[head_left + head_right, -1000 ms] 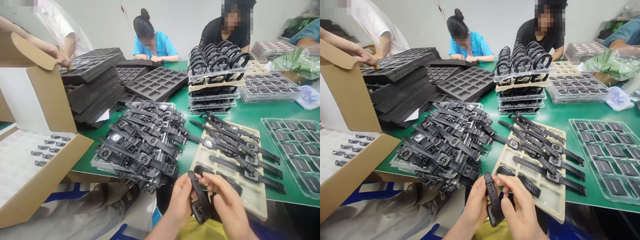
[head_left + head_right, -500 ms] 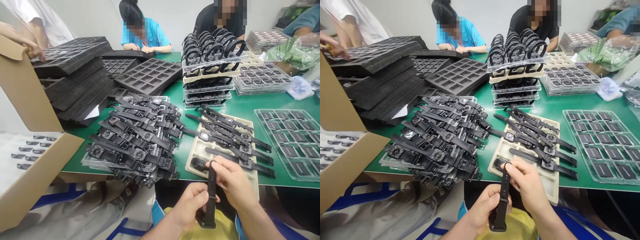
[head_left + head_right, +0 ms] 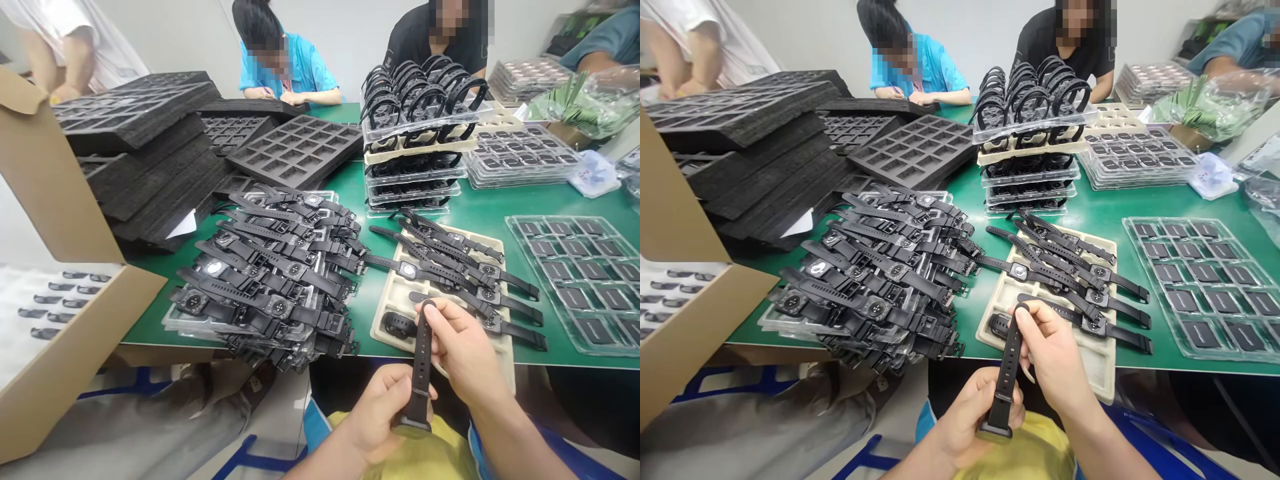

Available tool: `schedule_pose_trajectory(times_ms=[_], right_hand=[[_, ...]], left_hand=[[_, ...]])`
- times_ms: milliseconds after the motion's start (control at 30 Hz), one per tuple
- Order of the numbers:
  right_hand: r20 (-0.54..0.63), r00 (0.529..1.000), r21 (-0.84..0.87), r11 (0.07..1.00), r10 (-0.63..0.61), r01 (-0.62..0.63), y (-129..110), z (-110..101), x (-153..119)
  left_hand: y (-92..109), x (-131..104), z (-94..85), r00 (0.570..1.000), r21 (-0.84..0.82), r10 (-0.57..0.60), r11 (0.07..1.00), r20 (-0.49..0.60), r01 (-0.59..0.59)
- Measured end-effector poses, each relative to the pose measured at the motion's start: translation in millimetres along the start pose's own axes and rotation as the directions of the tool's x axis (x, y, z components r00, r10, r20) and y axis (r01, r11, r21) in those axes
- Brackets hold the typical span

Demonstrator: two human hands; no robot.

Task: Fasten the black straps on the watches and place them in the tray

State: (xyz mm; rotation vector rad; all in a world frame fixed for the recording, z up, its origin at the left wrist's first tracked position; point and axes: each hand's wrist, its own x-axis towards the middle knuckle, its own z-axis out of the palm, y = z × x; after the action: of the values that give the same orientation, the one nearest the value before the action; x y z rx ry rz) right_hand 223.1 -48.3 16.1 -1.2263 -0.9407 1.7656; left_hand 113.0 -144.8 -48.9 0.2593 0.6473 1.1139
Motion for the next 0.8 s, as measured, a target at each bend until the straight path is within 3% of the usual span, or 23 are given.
schedule_pose_trajectory(times_ms=[300,400,467,533,633,733,800], right_hand=[[0.017,1.000,-0.043,0.999,-0.007,0.007,-1,1,-2],[0.022,1.000,-0.042,0.999,-0.012,0.013,-2,2,0],[0.027,0.998,-0.082,0.995,-0.053,0.055,-1,0,-2],[0.022,0.985,-0.198,0.965,-0.171,0.172,1,-5,-9],[0.119,0.934,-0.446,0.823,-0.337,0.353,11,-15,-23],[0.247,0.927,-0.558,0.741,-0.281,0.373,24,-22,-35],[0.181,0.956,-0.537,0.791,-0.230,0.292,31,-23,-39]], left_hand=[[1,2,-3.8,0.999,0.042,0.028,0.999,-0.018,-0.027],[9,-2,-0.9,0.997,0.164,0.066,0.985,-0.050,-0.057],[15,-5,2.8,0.985,0.345,0.159,0.930,-0.063,-0.128],[22,-9,5.3,0.943,0.583,0.332,0.772,-0.032,-0.252],[31,-11,4.0,0.787,0.856,0.595,0.312,0.163,-0.412],[37,-12,0.3,0.632,0.887,0.654,-0.138,0.416,-0.440],[39,-12,-0.6,0.606,0.862,0.620,-0.275,0.498,-0.426]])
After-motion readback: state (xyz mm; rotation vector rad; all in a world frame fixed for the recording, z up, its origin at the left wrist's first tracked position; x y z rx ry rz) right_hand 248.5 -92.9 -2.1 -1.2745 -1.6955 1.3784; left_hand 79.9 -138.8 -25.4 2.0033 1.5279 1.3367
